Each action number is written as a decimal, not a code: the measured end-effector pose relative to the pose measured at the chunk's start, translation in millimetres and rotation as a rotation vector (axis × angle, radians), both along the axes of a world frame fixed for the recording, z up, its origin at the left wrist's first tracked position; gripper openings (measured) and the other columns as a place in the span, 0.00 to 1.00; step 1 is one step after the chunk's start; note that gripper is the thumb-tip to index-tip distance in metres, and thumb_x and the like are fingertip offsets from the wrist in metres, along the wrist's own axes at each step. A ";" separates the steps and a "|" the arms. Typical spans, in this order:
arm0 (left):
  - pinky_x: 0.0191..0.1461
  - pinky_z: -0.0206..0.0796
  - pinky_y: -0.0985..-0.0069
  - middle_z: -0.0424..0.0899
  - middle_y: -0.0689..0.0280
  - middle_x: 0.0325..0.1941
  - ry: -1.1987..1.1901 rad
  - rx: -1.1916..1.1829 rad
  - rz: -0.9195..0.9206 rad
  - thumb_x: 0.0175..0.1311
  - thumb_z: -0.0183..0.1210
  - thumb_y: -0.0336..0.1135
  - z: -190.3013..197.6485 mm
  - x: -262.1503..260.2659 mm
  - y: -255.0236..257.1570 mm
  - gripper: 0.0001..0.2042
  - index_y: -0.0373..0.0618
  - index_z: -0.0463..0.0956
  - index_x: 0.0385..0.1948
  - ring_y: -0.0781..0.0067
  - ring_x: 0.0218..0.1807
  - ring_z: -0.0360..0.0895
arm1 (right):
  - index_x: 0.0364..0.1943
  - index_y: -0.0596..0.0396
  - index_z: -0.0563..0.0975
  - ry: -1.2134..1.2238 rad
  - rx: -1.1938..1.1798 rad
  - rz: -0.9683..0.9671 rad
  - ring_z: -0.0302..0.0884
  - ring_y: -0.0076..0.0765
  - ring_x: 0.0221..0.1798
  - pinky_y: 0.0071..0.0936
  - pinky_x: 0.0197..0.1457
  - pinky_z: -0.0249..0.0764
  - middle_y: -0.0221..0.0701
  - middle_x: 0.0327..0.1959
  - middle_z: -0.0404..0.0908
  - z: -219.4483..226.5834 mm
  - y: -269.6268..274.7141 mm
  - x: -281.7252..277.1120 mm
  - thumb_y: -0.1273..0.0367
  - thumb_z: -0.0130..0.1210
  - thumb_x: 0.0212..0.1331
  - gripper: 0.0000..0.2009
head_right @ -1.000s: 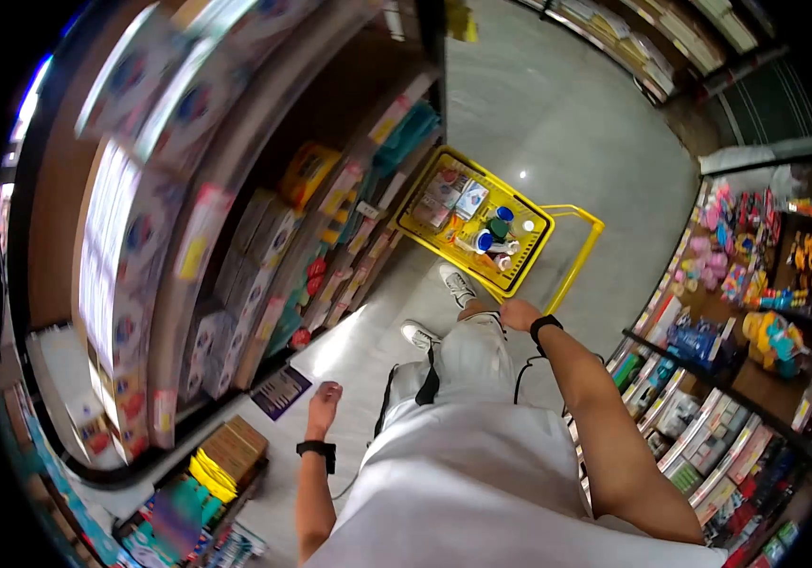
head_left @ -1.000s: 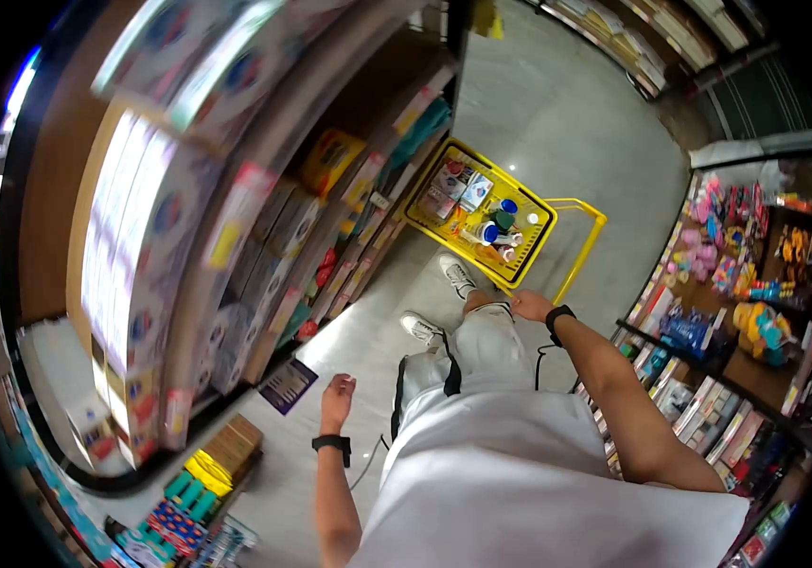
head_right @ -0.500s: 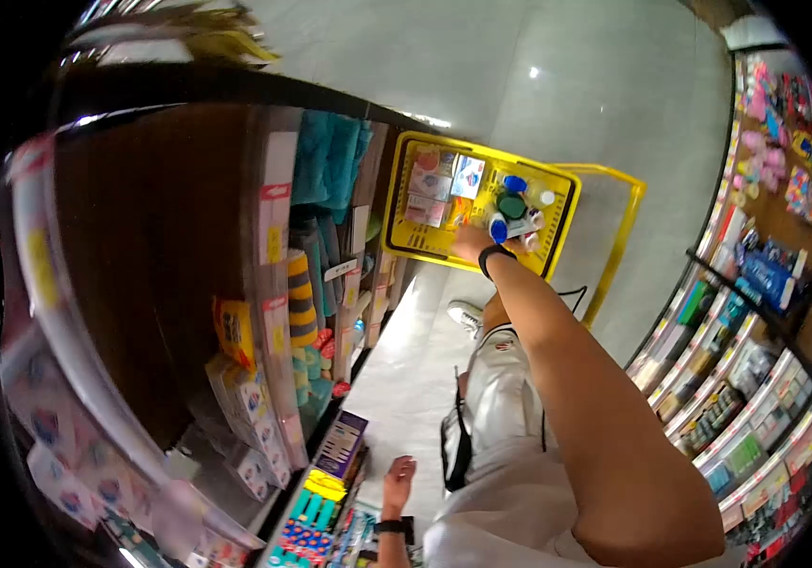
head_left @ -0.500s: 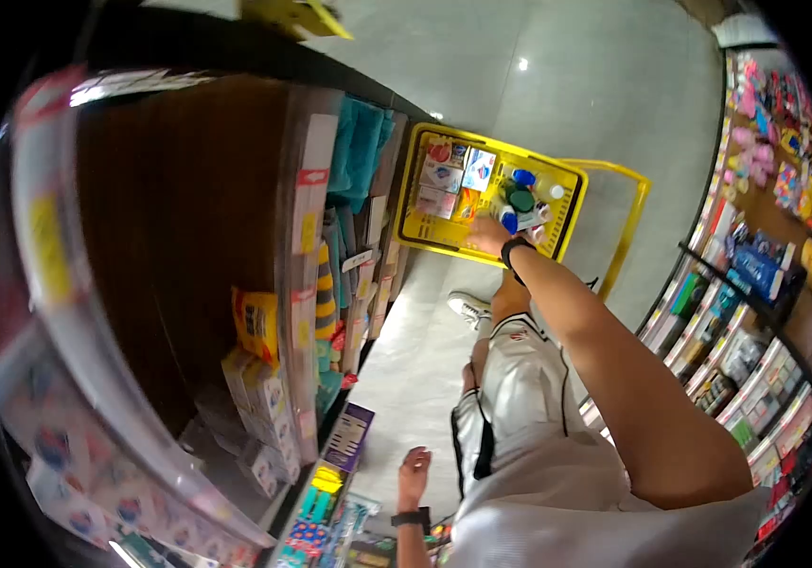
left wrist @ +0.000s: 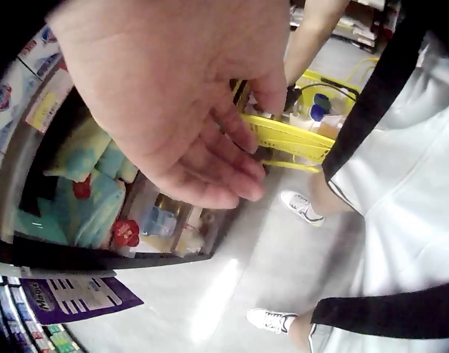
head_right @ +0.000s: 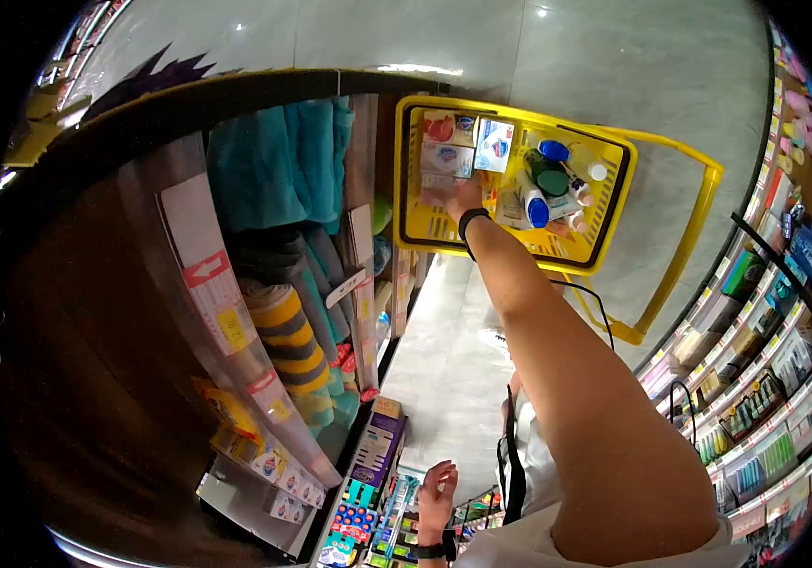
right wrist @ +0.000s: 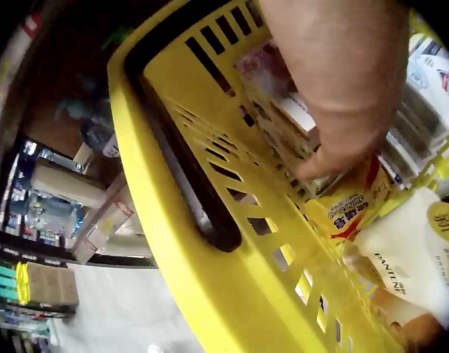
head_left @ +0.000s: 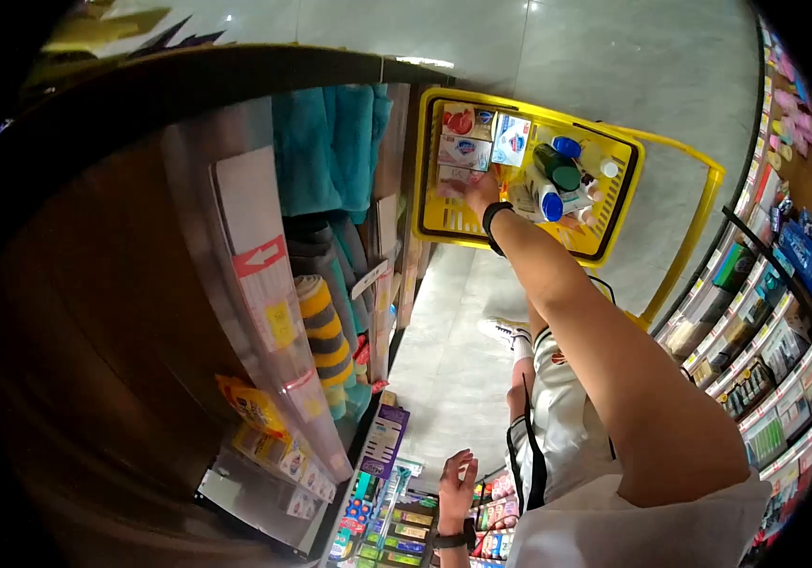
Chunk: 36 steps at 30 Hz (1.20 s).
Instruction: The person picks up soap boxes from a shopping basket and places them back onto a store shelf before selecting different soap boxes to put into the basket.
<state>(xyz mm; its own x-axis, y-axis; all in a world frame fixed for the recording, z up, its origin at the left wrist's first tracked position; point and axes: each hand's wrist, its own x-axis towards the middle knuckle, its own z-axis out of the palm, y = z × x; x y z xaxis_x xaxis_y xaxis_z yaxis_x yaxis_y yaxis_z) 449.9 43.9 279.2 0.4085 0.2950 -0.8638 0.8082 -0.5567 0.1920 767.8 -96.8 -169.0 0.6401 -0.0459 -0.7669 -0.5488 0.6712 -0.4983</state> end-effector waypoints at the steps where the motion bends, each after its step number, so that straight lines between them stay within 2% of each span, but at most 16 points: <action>1: 0.47 0.72 0.74 0.81 0.59 0.42 -0.008 -0.023 -0.009 0.65 0.56 0.31 -1.7 -5.3 -0.1 0.12 0.38 0.74 0.48 0.69 0.44 0.80 | 0.56 0.59 0.62 0.216 0.751 -0.489 0.75 0.44 0.52 0.37 0.52 0.78 0.43 0.51 0.75 12.4 -10.9 5.9 0.81 0.58 0.52 0.27; 2: 0.47 0.72 0.74 0.81 0.59 0.42 -0.021 -0.049 -0.021 0.65 0.56 0.31 -4.7 -10.0 -0.3 0.12 0.39 0.74 0.48 0.69 0.43 0.80 | 0.56 0.59 0.62 0.218 0.746 -0.482 0.75 0.44 0.52 0.37 0.52 0.78 0.43 0.51 0.75 29.3 -16.7 10.6 0.81 0.58 0.52 0.27; 4: 0.46 0.73 0.74 0.81 0.59 0.42 -0.020 -0.061 -0.031 0.64 0.57 0.30 -9.8 -17.7 3.0 0.12 0.39 0.74 0.48 0.69 0.43 0.80 | 0.56 0.61 0.62 0.206 0.095 -0.207 0.76 0.42 0.48 0.35 0.52 0.76 0.44 0.49 0.75 90.0 -24.2 22.2 0.77 0.63 0.49 0.29; 6: 0.44 0.73 0.74 0.81 0.59 0.42 -0.025 -0.068 -0.040 0.63 0.58 0.30 -19.0 -27.4 8.7 0.12 0.39 0.74 0.47 0.69 0.44 0.80 | 0.52 0.63 0.64 0.129 0.253 -0.378 0.76 0.44 0.47 0.38 0.52 0.75 0.45 0.47 0.76 117.0 -35.6 17.7 0.70 0.67 0.48 0.29; 8: 0.43 0.73 0.74 0.81 0.59 0.42 -0.121 -0.109 -0.027 0.63 0.59 0.30 -29.2 -37.7 15.8 0.12 0.39 0.74 0.46 0.69 0.42 0.80 | 0.48 0.63 0.65 0.327 -0.568 0.311 0.76 0.41 0.46 0.37 0.49 0.72 0.45 0.44 0.77 93.6 -34.5 -3.1 0.65 0.70 0.44 0.30; 10: 0.41 0.73 0.74 0.81 0.59 0.43 -0.110 -0.060 -0.098 0.62 0.60 0.31 -35.6 -15.7 13.8 0.14 0.40 0.73 0.47 0.68 0.41 0.80 | 0.44 0.62 0.66 0.210 -0.498 0.327 0.75 0.40 0.44 0.35 0.45 0.71 0.44 0.41 0.76 126.7 -39.5 -7.3 0.62 0.72 0.42 0.30; 14: 0.45 0.71 0.73 0.75 0.57 0.54 -0.305 -0.093 -0.237 0.59 0.63 0.31 -48.0 34.5 7.1 0.26 0.40 0.63 0.59 0.67 0.49 0.77 | 0.40 0.58 0.69 -0.137 -0.200 0.752 0.72 0.31 0.39 0.27 0.40 0.70 0.32 0.36 0.74 198.2 -57.3 -24.1 0.55 0.71 0.41 0.29; 17: 0.57 0.67 0.69 0.66 0.57 0.63 -0.323 -0.400 0.379 0.60 0.61 0.33 -50.1 76.8 1.9 0.36 0.44 0.50 0.68 0.62 0.57 0.71 | 0.42 0.58 0.70 -0.340 -0.002 1.083 0.74 0.30 0.41 0.27 0.40 0.73 0.31 0.37 0.75 234.8 -60.9 -56.8 0.58 0.73 0.39 0.29; 22: 0.60 0.62 0.73 0.72 0.61 0.58 -0.350 -0.670 0.556 0.60 0.60 0.34 -53.4 107.9 -6.4 0.29 0.38 0.59 0.62 0.70 0.56 0.71 | 0.45 0.58 0.69 -0.569 0.043 1.288 0.72 0.28 0.40 0.26 0.41 0.70 0.29 0.37 0.75 301.6 -52.4 -102.8 0.57 0.72 0.42 0.30; 25: 0.49 0.67 0.79 0.78 0.64 0.47 -0.330 -0.498 0.563 0.58 0.62 0.29 -59.3 111.3 -13.7 0.20 0.38 0.67 0.52 0.77 0.46 0.74 | 0.46 0.56 0.70 -0.433 0.386 1.310 0.71 0.27 0.40 0.25 0.42 0.70 0.29 0.37 0.75 275.0 -42.8 -104.0 0.57 0.71 0.44 0.28; 26: 0.47 0.67 0.80 0.78 0.64 0.46 -0.314 -0.452 0.533 0.58 0.63 0.28 -61.0 106.5 -11.2 0.20 0.37 0.67 0.51 0.78 0.44 0.75 | 0.48 0.55 0.71 -0.376 0.458 1.210 0.71 0.27 0.40 0.25 0.41 0.70 0.27 0.37 0.75 227.6 -28.7 -115.7 0.57 0.68 0.48 0.27; 29: 0.43 0.71 0.75 0.81 0.59 0.42 -0.314 -0.235 0.315 0.57 0.66 0.33 -65.0 82.9 -1.7 0.20 0.34 0.69 0.47 0.75 0.41 0.78 | 0.41 0.52 0.72 0.100 -0.020 0.700 0.70 0.25 0.37 0.25 0.37 0.71 0.27 0.35 0.75 191.8 -32.1 -46.6 0.54 0.63 0.52 0.20; 30: 0.42 0.71 0.74 0.82 0.57 0.40 -0.296 -0.129 0.218 0.56 0.67 0.35 -61.3 74.6 1.8 0.21 0.34 0.68 0.46 0.72 0.40 0.79 | 0.35 0.55 0.72 0.148 -0.085 0.619 0.68 0.25 0.28 0.25 0.30 0.70 0.26 0.27 0.70 141.4 -30.3 -31.2 0.62 0.62 0.53 0.15; 32: 0.40 0.72 0.70 0.82 0.51 0.38 -0.213 0.027 -0.017 0.54 0.68 0.37 -48.7 66.0 3.2 0.22 0.34 0.68 0.44 0.64 0.38 0.82 | 0.43 0.64 0.70 0.119 -0.354 0.102 0.75 0.34 0.37 0.34 0.38 0.74 0.37 0.34 0.75 157.7 -31.7 12.3 0.59 0.66 0.49 0.25; 34: 0.39 0.73 0.65 0.82 0.50 0.37 -0.124 0.099 -0.161 0.54 0.68 0.38 -40.8 56.5 1.7 0.21 0.36 0.70 0.42 0.53 0.37 0.82 | 0.53 0.72 0.66 0.367 -0.504 0.186 0.75 0.44 0.51 0.38 0.52 0.71 0.50 0.51 0.74 43.0 -24.5 11.0 0.54 0.69 0.46 0.39; 36: 0.38 0.72 0.64 0.82 0.52 0.36 -0.181 0.045 -0.187 0.53 0.68 0.38 -41.9 39.1 3.4 0.20 0.38 0.71 0.42 0.52 0.35 0.81 | 0.54 0.72 0.66 0.398 -0.617 0.193 0.73 0.46 0.53 0.38 0.53 0.70 0.50 0.52 0.74 33.6 -23.5 17.0 0.52 0.69 0.47 0.40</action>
<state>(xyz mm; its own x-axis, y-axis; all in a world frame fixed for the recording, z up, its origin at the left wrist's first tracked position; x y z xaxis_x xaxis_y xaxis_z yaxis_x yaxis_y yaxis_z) 489.1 47.4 237.3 0.6059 0.2369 -0.7595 0.6455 -0.7044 0.2952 784.7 -120.3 -135.3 0.3609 -0.4568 -0.8131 -0.8451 0.2084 -0.4922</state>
